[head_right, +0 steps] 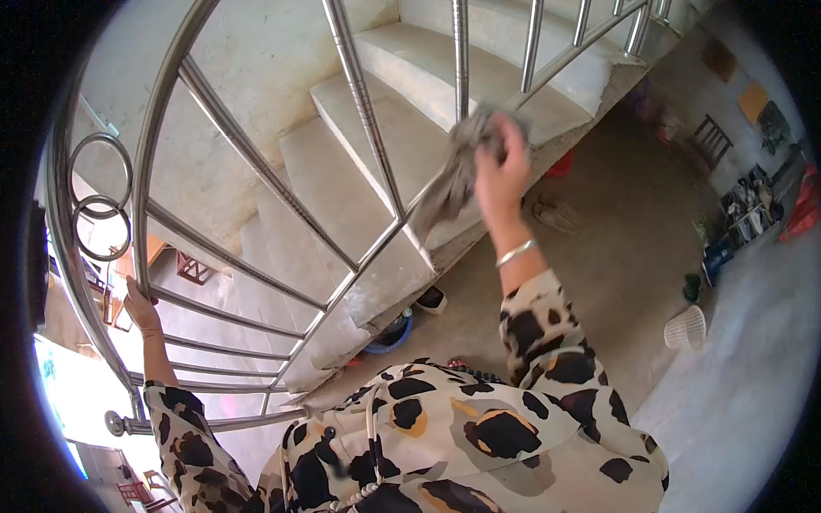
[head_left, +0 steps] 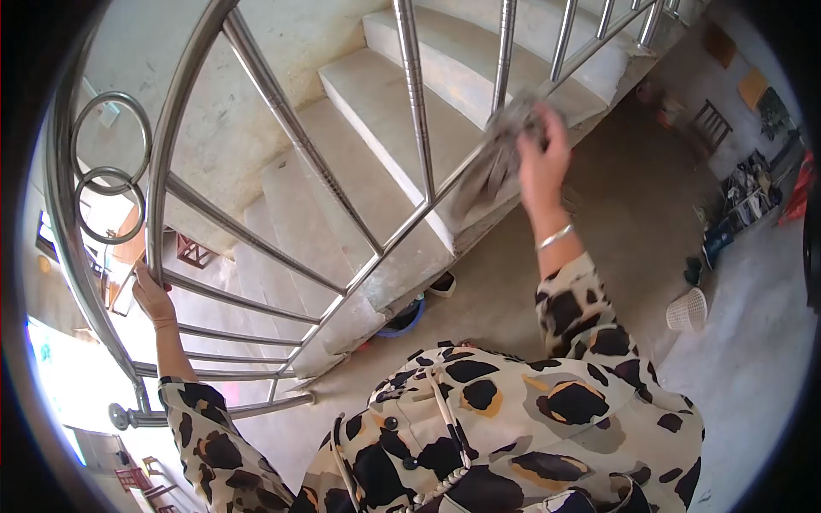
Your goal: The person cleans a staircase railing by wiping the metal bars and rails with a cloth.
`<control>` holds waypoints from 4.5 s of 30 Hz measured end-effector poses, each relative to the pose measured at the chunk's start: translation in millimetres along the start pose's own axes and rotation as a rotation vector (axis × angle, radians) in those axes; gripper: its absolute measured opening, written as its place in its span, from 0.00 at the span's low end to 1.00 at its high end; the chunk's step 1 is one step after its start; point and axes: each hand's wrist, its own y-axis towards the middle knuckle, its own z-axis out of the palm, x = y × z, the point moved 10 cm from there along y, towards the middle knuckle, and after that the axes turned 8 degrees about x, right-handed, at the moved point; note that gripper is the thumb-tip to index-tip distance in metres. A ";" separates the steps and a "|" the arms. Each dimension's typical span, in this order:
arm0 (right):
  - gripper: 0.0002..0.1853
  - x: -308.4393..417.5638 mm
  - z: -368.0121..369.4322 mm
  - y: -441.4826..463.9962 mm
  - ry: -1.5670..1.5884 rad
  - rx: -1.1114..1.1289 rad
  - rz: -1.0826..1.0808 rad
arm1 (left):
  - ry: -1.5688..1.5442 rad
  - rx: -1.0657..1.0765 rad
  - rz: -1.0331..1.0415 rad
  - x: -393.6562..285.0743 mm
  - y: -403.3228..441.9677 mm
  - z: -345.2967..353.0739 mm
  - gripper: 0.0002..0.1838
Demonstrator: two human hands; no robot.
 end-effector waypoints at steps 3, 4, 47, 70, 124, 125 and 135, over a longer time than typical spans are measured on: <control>0.21 28.3 -27.9 58.6 0.015 -0.090 -0.230 | 0.004 -0.018 -0.013 2.0 0.1 -3.2 0.26; 0.21 19.0 -30.6 66.8 0.015 -0.094 -0.232 | 0.008 -0.024 -0.012 2.8 0.4 -3.7 0.27; 0.17 -11.3 -97.8 236.0 -0.961 0.089 -0.290 | 0.152 -0.221 -0.004 54.2 4.2 -39.3 0.27; 0.18 124.4 -130.3 391.0 -0.414 -0.057 -0.893 | 0.515 -0.277 0.662 -426.0 -71.3 202.7 0.31; 0.15 59.3 -250.1 476.3 -0.325 -0.142 -0.885 | 0.306 -0.442 0.652 -361.4 91.6 153.8 0.23; 0.16 78.3 -259.5 509.1 -0.242 -0.123 -0.822 | 0.526 -0.471 0.686 -355.9 96.9 150.2 0.22; 0.13 40.4 -260.7 539.7 -1.325 0.152 -0.909 | 0.446 -0.520 0.623 -368.0 77.2 156.2 0.24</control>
